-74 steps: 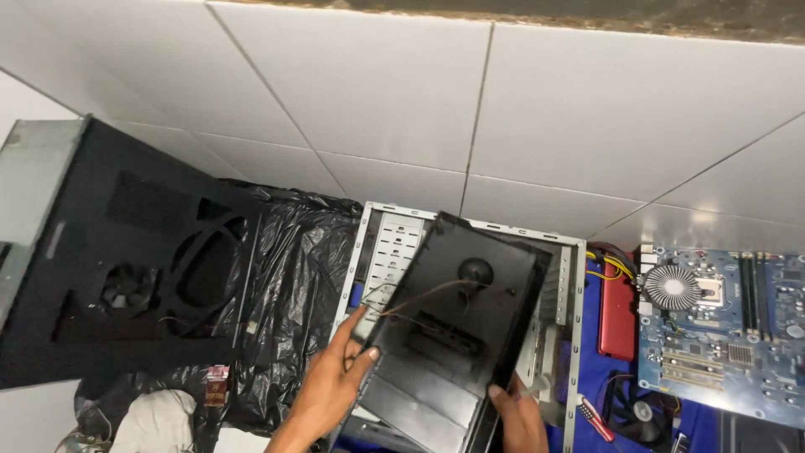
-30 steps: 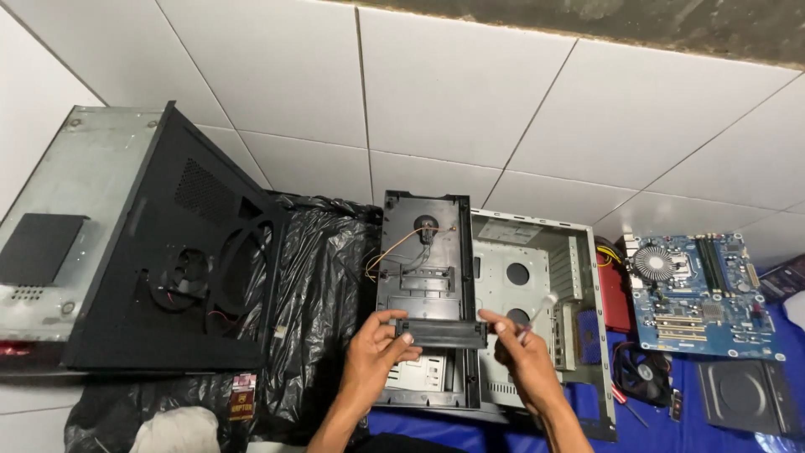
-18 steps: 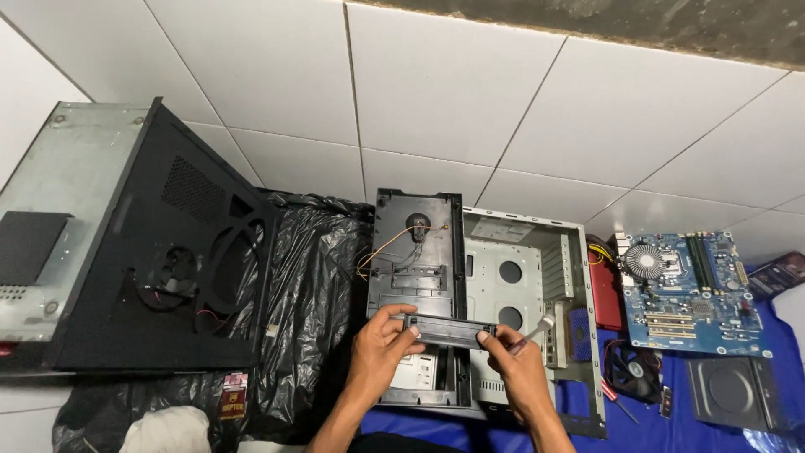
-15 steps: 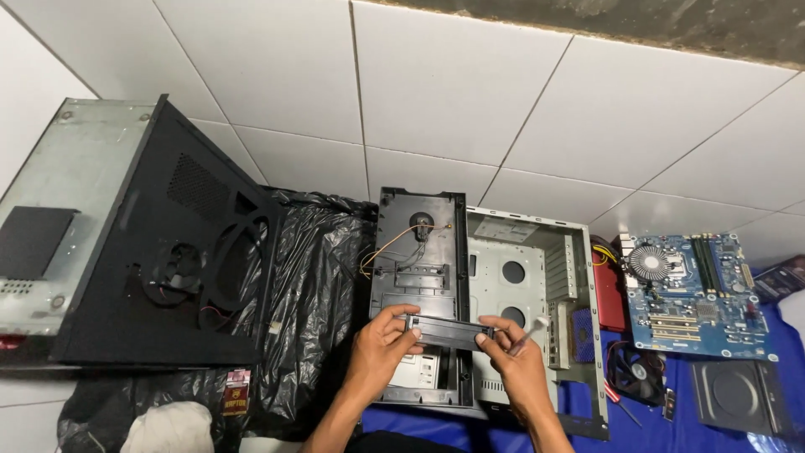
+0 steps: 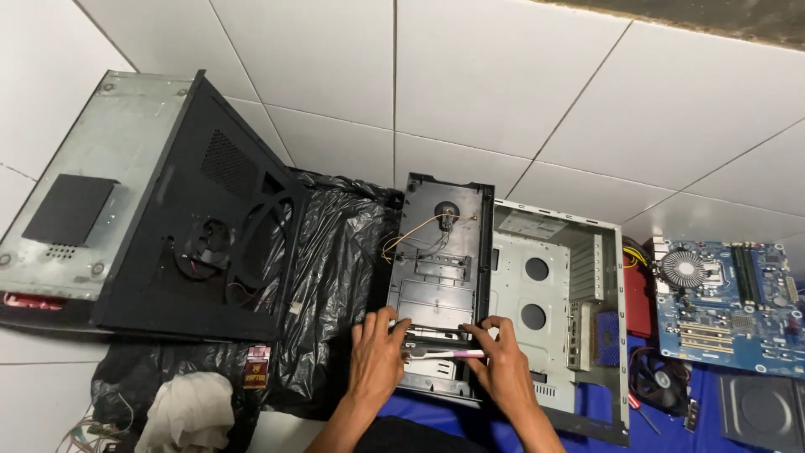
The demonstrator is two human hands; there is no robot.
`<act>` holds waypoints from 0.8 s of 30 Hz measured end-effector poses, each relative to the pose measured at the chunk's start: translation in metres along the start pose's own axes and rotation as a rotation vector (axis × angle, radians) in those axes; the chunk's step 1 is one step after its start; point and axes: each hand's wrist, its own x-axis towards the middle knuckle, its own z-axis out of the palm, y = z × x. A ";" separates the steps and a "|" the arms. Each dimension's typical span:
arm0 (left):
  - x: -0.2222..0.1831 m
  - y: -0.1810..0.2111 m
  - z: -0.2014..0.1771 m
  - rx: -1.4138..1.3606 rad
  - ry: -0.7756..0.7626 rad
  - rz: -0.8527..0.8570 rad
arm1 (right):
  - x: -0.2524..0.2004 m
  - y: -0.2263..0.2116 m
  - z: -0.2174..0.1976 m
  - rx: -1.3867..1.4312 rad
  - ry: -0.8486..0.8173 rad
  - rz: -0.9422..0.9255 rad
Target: Removing and inspecting the front panel of a computer tower case and cleaning internal components.
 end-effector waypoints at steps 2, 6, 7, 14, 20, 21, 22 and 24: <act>0.001 -0.007 0.003 0.083 0.015 -0.020 | 0.004 -0.002 0.004 -0.074 -0.030 -0.004; -0.002 -0.017 0.003 -0.341 0.037 -0.092 | 0.006 -0.006 0.010 -0.208 -0.106 -0.114; -0.004 -0.019 0.006 -0.545 0.016 -0.138 | 0.006 -0.005 0.012 -0.263 -0.139 -0.110; -0.005 -0.013 -0.009 -0.430 0.050 -0.074 | 0.002 -0.013 0.020 -0.372 -0.066 -0.217; -0.009 -0.011 -0.010 -0.286 -0.073 -0.005 | -0.004 0.001 0.020 -0.389 -0.051 -0.266; -0.009 -0.010 -0.010 -0.256 -0.077 -0.005 | -0.004 0.002 0.021 -0.405 -0.041 -0.268; -0.009 -0.008 -0.011 -0.226 -0.080 -0.005 | -0.005 0.002 0.022 -0.421 -0.032 -0.271; -0.010 -0.006 -0.009 -0.174 -0.111 0.001 | -0.007 -0.001 0.020 -0.410 -0.033 -0.241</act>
